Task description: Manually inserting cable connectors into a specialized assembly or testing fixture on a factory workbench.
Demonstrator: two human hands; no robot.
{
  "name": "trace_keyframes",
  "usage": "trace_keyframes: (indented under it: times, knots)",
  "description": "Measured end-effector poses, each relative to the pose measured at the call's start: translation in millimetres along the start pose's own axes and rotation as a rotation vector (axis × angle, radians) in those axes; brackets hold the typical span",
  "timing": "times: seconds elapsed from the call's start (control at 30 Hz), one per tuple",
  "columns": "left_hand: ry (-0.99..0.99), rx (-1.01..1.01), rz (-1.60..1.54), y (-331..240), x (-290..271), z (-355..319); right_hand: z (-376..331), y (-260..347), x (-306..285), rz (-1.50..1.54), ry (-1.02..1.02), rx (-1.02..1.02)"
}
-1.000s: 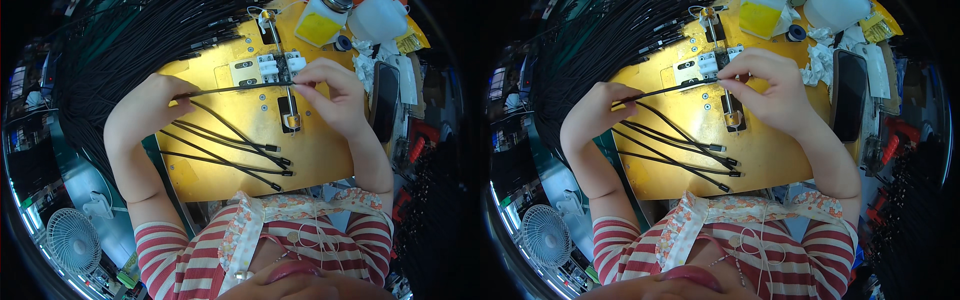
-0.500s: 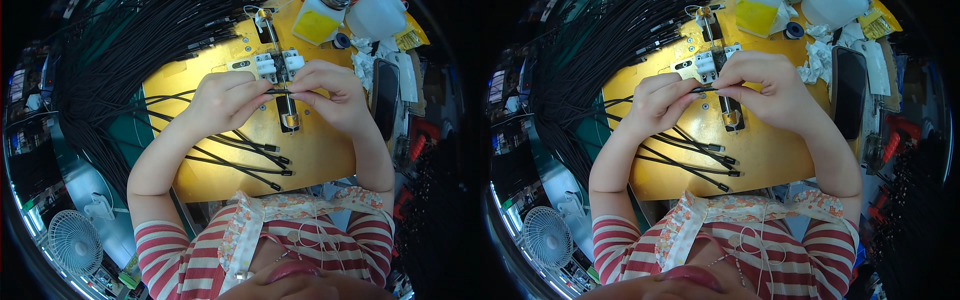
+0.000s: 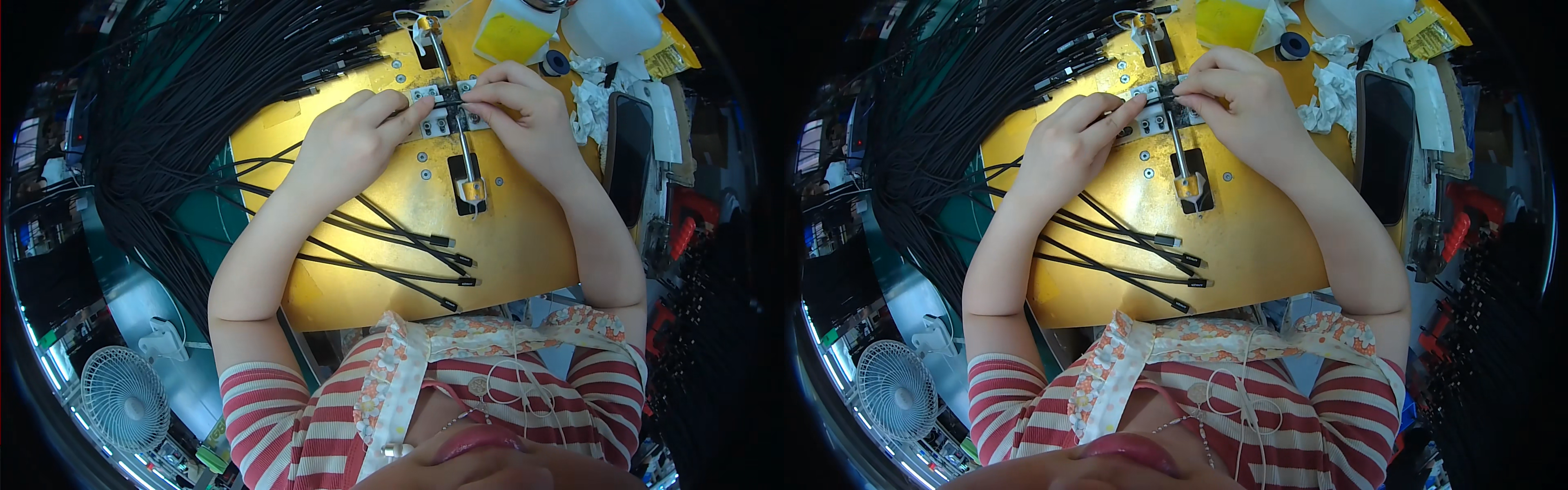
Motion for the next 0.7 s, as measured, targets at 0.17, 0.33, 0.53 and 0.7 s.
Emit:
trace_keyframes:
  times: [0.17,0.33,0.53,0.7]
  knots:
    - [0.043,0.012,0.054,-2,1,0,0,1,0,-0.049,-0.019,-0.045]
    - [0.068,0.038,0.071,0,2,-1,0,8,-3,-0.241,-0.039,-0.182]
    - [0.050,0.052,0.069,0,3,-1,-2,12,-7,-0.317,0.024,-0.227]
    - [0.049,0.049,0.063,1,3,-1,-4,16,-8,-0.397,0.037,-0.270]
Point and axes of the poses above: each hand's wrist, its own z-axis towards the middle knuckle, its own x-axis out of the palm, y = z × x, the point moved 3 cm from there along z, towards the middle knuckle, and after that the axes turned 12 degrees about -z, right-handed, at the moved point
